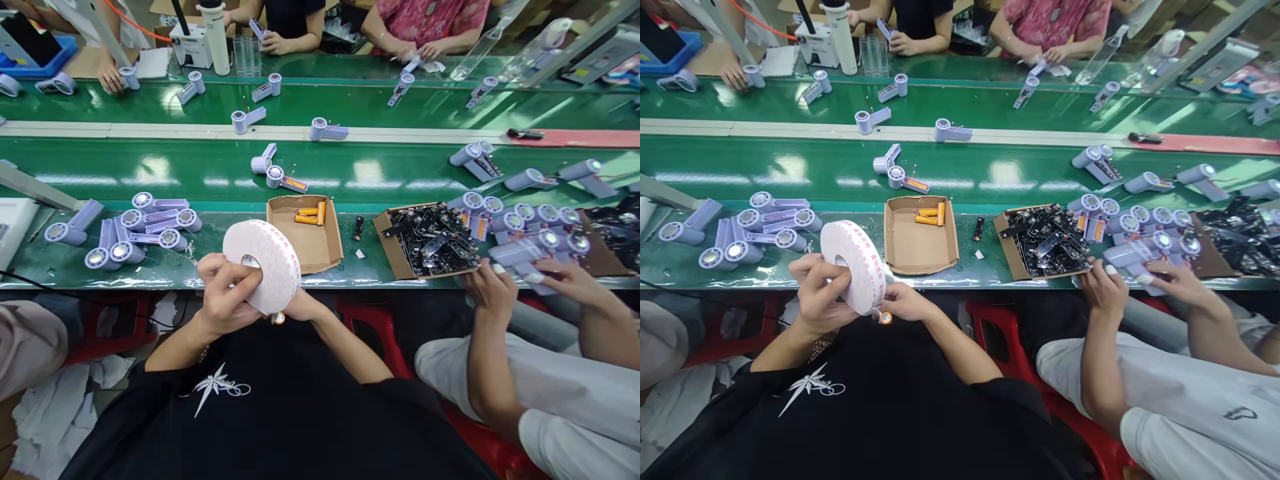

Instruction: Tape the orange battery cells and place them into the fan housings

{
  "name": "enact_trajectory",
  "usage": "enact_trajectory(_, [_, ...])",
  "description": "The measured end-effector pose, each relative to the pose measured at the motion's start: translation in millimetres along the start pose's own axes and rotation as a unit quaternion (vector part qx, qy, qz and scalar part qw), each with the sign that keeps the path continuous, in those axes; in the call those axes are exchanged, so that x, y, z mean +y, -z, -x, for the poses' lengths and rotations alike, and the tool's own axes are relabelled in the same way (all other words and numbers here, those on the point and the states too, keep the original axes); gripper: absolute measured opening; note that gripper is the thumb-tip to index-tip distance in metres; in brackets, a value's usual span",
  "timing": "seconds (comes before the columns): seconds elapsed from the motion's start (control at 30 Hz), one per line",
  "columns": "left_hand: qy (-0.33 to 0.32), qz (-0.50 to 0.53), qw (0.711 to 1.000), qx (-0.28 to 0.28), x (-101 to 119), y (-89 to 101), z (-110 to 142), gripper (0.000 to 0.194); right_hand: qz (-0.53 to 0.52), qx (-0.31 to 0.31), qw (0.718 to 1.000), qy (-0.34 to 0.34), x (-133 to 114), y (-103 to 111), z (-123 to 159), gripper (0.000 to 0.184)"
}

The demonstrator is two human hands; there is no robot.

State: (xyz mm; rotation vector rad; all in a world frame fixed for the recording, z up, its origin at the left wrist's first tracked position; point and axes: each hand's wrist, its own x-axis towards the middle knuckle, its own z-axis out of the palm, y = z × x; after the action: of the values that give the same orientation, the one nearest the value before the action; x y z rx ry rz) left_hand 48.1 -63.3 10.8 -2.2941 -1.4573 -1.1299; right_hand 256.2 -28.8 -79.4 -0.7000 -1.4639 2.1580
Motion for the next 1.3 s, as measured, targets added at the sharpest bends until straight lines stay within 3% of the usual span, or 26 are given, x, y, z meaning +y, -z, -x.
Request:
enact_trajectory(0.1, [0.012,-0.004,1.000,-0.021,-2.8,-7.0,-1.1,0.043,-0.020,-0.109,0.994,-0.024,0.8,1.3,5.3,0.050])
enact_trajectory(0.17, [0.030,0.004,0.999,-0.029,-7.7,-14.4,-3.6,0.049,-0.053,-0.140,0.988,-0.039,1.9,2.6,7.2,0.054])
enact_trajectory(0.3, [0.085,0.019,0.995,-0.052,-23.0,-29.9,-8.2,0.056,-0.124,-0.131,0.982,-0.053,3.0,4.9,7.2,0.059])
enact_trajectory(0.5, [0.133,0.023,0.989,-0.066,-35.3,-42.6,-1.9,0.055,-0.154,-0.086,0.981,-0.077,12.0,1.4,5.9,0.084])
enact_trajectory(0.73, [0.138,0.030,0.987,-0.079,-32.2,-40.1,6.9,0.053,-0.182,-0.098,0.976,-0.065,29.6,-20.4,6.4,0.074])
enact_trajectory(0.93, [0.151,0.030,0.984,-0.087,-33.1,-36.3,9.3,0.055,-0.070,-0.008,0.997,0.024,38.8,-26.8,10.1,0.065])
enact_trajectory(1.1, [0.154,0.055,0.982,-0.097,-28.6,-42.2,13.2,0.057,0.073,0.001,0.996,0.044,36.4,-23.1,11.8,0.053])
enact_trajectory(1.23, [0.153,0.069,0.981,-0.099,-24.5,-50.0,18.1,0.056,0.173,0.065,0.982,0.047,32.3,-25.8,17.7,0.063])
enact_trajectory(1.3, [0.145,0.072,0.983,-0.089,-22.9,-52.0,20.9,0.055,0.181,0.060,0.981,0.033,33.4,-27.0,20.9,0.064])
